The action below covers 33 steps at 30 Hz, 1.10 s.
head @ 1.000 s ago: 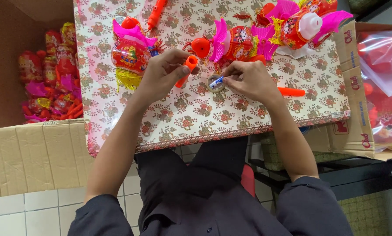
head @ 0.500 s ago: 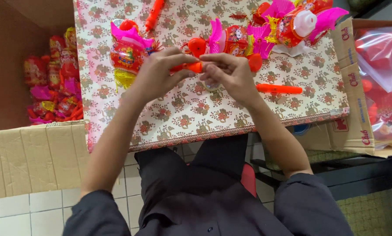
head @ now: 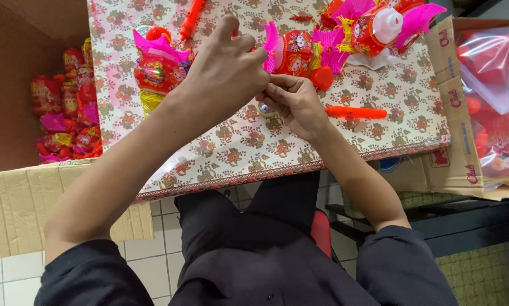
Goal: Assembling small decorative lanterns by attaching plastic handles to the lantern bodies.
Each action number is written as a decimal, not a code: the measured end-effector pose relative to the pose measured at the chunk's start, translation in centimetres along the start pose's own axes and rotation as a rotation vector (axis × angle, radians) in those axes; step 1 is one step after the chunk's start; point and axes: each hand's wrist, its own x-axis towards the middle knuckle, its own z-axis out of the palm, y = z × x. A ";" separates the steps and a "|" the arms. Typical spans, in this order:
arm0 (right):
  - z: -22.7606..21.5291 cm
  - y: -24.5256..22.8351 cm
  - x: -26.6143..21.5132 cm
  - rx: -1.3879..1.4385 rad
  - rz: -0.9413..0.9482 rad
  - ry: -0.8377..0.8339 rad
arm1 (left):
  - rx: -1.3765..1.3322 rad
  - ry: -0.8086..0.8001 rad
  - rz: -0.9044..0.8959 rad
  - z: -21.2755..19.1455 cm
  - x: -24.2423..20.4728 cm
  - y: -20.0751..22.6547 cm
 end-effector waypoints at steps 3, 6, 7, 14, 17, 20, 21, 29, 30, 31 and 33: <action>0.1 -0.6 -0.4 -0.001 -0.069 -0.049 | -0.091 0.043 -0.026 1.1 -0.4 0.1; 0.1 -2.1 -1.0 -0.195 -0.250 -0.013 | -0.402 0.171 -0.128 3.5 -1.2 0.9; -0.2 -2.7 -1.1 -0.371 -0.365 -0.037 | -0.611 0.191 -0.239 4.3 -1.6 1.3; -3.1 -6.0 -0.9 -1.274 -0.488 -0.225 | -1.785 0.532 -0.461 7.2 -4.3 4.7; -5.0 -4.4 -0.5 -1.282 -0.579 -0.253 | -1.779 0.661 -0.459 9.1 -4.5 5.8; -4.8 -4.2 -0.4 -1.363 -0.541 -0.276 | -1.833 0.701 -0.436 8.9 -5.0 5.5; -4.5 -4.2 -0.4 -1.363 -0.539 -0.280 | -1.833 0.702 -0.440 8.6 -5.1 5.1; -3.2 -3.5 -0.1 -1.553 -0.486 -0.267 | -1.846 0.755 -0.409 7.9 -6.3 2.3; -3.3 -3.3 0.1 -1.554 -0.488 -0.274 | -1.843 0.759 -0.414 7.9 -6.6 1.9; -3.5 -3.1 0.2 -1.598 -0.523 -0.257 | -1.831 0.800 -0.414 7.9 -6.8 1.6; -3.8 -2.8 0.5 -1.644 -0.561 -0.243 | -1.816 0.845 -0.415 7.8 -7.4 1.0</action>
